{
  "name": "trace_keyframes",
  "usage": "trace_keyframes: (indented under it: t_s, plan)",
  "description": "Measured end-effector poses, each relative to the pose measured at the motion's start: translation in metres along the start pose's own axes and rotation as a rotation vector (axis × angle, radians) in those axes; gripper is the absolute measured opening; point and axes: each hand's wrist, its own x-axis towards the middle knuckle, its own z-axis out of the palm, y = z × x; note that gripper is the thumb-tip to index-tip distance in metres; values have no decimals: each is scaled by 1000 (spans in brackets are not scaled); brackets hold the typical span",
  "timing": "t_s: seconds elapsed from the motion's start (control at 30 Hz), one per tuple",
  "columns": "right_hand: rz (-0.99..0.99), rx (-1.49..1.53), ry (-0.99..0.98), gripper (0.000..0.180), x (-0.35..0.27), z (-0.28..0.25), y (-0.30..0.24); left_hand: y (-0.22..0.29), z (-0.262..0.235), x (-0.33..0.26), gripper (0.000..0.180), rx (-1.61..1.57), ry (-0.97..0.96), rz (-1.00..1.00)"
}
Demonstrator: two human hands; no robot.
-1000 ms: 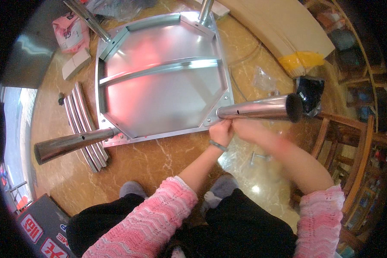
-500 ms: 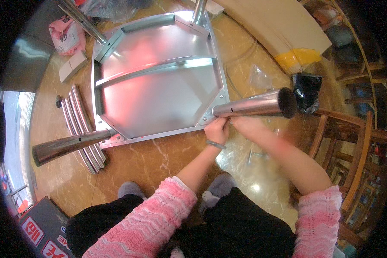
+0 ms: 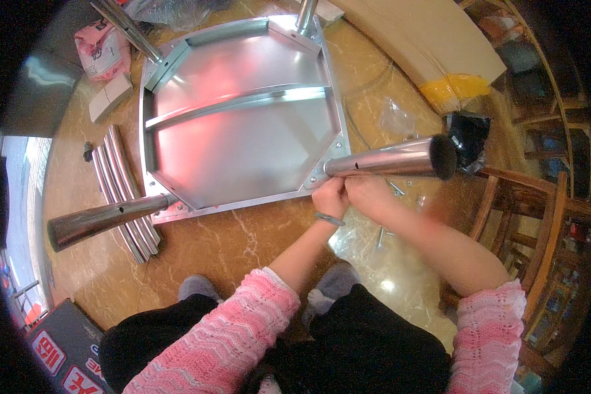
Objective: The person assembles a metal frame by attaching cylindrical legs to a rectangular base using bolts and nuts. They sort hardware, insert bolts through pre-drilled holes, and tighten them by hand.
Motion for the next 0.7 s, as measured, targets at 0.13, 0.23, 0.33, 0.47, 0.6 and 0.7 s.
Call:
trace_keyframes:
  t_s: [0.13,0.23,0.33,0.47,0.6,0.7]
  plan:
    - [-99,8,-45,21,-1,-4,2,-3,1,-1,17,-1,6,42]
    - [44,96,84,17,3,1,0,-5,1,-1,18,13,4,46]
    - [649,894,12,20,7,3,3,-5,2,-1,18,4,27,67]
    - [936,1166,-321,29,7,-1,19,-2,6,-1,18,39,26,55]
    - [126,-48,-3,23,-7,0,26,-2,5,-1,14,17,49,34]
    - [66,56,56,26,-5,7,26,-1,3,-1,14,39,-16,-22]
